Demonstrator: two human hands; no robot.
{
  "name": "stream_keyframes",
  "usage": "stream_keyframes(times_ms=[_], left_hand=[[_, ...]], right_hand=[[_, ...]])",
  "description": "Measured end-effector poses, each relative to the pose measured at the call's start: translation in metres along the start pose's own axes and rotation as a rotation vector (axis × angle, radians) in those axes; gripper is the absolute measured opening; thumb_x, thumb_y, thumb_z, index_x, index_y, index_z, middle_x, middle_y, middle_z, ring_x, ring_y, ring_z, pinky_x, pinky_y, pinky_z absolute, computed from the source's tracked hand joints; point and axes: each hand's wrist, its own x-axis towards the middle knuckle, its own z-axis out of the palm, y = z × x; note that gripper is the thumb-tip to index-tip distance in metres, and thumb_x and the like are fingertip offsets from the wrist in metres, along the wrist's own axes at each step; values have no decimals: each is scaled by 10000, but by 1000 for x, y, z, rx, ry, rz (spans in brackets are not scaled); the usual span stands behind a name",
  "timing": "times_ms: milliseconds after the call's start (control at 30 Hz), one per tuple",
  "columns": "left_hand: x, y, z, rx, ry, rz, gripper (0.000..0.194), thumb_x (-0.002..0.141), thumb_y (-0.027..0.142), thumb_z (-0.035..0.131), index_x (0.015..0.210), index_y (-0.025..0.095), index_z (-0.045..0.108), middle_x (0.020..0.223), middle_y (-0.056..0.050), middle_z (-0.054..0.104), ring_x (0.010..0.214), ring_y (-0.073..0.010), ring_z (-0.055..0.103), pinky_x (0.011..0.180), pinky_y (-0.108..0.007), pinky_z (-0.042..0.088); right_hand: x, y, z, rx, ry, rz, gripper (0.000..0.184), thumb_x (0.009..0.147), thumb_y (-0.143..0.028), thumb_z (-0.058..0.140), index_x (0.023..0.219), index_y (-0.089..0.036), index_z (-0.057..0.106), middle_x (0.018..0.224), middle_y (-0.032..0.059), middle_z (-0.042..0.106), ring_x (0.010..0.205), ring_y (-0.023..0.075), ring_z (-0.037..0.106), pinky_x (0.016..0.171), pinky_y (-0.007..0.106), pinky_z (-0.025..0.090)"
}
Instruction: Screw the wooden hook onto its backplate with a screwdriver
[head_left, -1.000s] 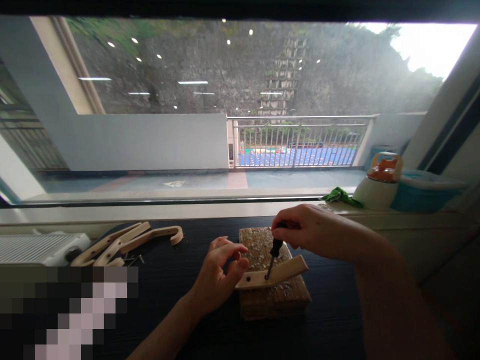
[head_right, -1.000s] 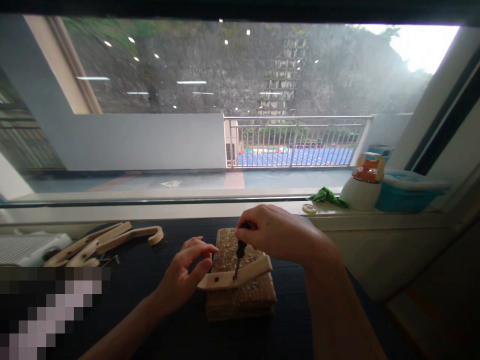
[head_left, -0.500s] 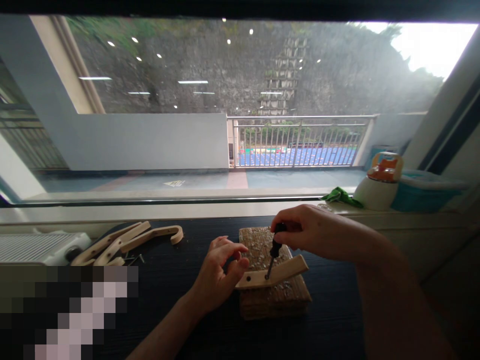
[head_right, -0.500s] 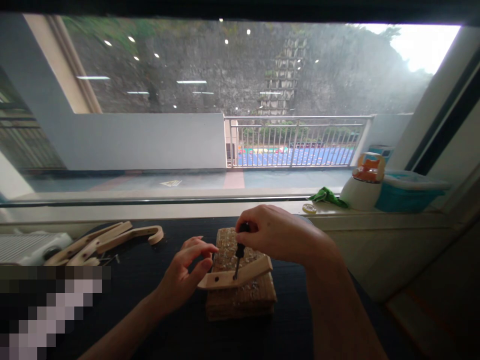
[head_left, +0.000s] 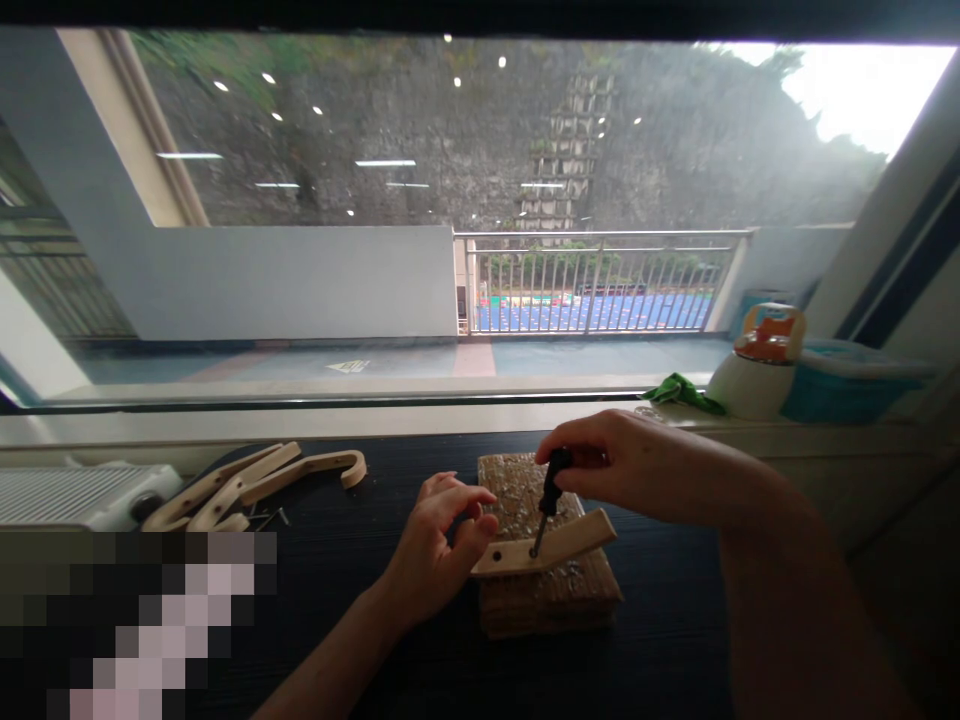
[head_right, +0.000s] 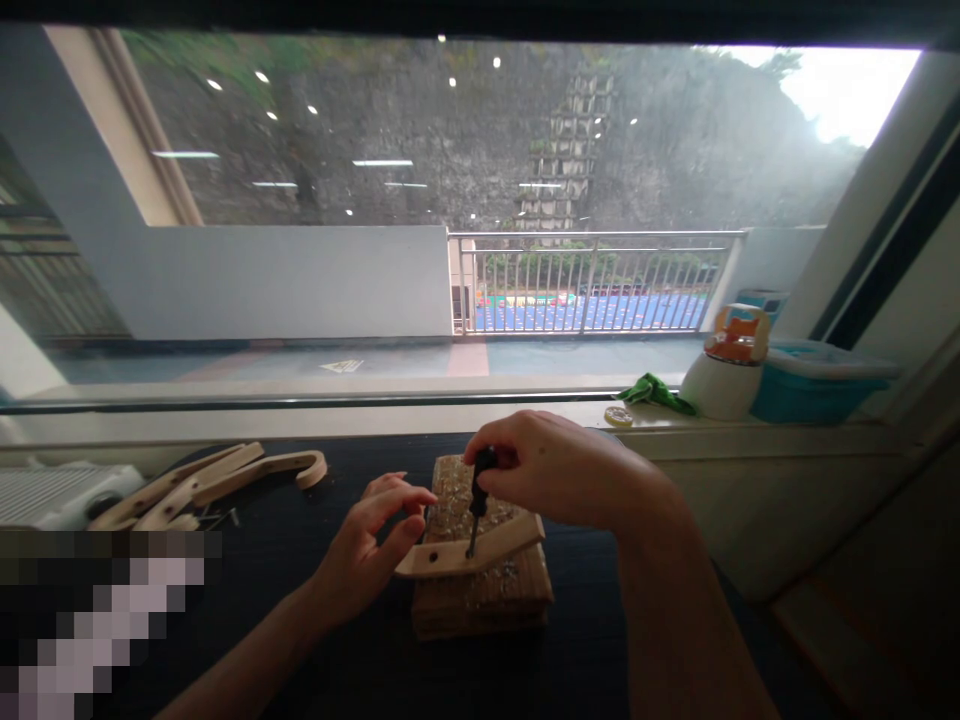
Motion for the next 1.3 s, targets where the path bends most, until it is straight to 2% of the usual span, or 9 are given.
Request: stream_keyframes(times_ms=[167, 333, 667, 867, 1000, 1133, 1300], left_hand=[[-1, 0, 0, 4, -3, -9, 204, 839, 314, 491, 940, 199, 626, 743, -3, 600, 824, -185, 565, 1016, -425, 299], [-1, 1, 0, 5, -4, -8, 204, 836, 307, 489, 937, 197, 627, 743, -4, 599, 815, -183, 565, 1015, -419, 300], [-1, 0, 1, -7, -5, -13, 209, 841, 310, 488, 938, 188, 626, 746, -5, 595, 836, -188, 567, 1011, -419, 297], [-1, -1, 1, -10, -8, -6, 208, 844, 314, 486, 941, 192, 623, 749, -3, 594, 847, -187, 565, 1016, -416, 292], [-1, 0, 1, -9, -7, -8, 210, 841, 315, 484, 938, 192, 624, 743, -3, 594, 841, -188, 565, 1011, -418, 298], [-1, 1, 1, -7, -6, -12, 213, 840, 318, 480, 929, 189, 625, 738, -5, 594, 845, -194, 567, 1005, -425, 302], [0, 1, 1, -4, -8, -13, 215, 842, 322, 479, 934, 193, 624, 740, -5, 596, 843, -194, 567, 1003, -425, 304]], right_hand=[[2, 2, 1, 11, -11, 18, 200, 746, -247, 527, 856, -207, 689, 622, -26, 584, 546, 91, 464, 479, 216, 314], [0, 3, 1, 2, 11, 12, 270, 748, -238, 538, 983, -257, 668, 626, -41, 589, 548, 87, 487, 489, 206, 327], [2, 5, 3, 17, -36, 17, 186, 788, -280, 504, 863, -235, 667, 672, -29, 615, 581, 97, 490, 490, 215, 326], [1, 2, 2, 29, -6, -1, 278, 763, -244, 528, 1006, -276, 658, 651, -42, 596, 553, 83, 473, 493, 199, 329], [0, -1, 0, 25, -16, -23, 238, 765, -229, 514, 924, -251, 690, 634, -37, 592, 545, 81, 452, 488, 203, 316], [1, 2, 1, 45, -13, 3, 229, 779, -265, 504, 911, -200, 680, 653, -9, 610, 565, 97, 482, 491, 221, 311], [2, 3, 3, 27, -8, 26, 249, 802, -335, 499, 953, -224, 662, 642, -15, 601, 555, 100, 490, 482, 226, 304]])
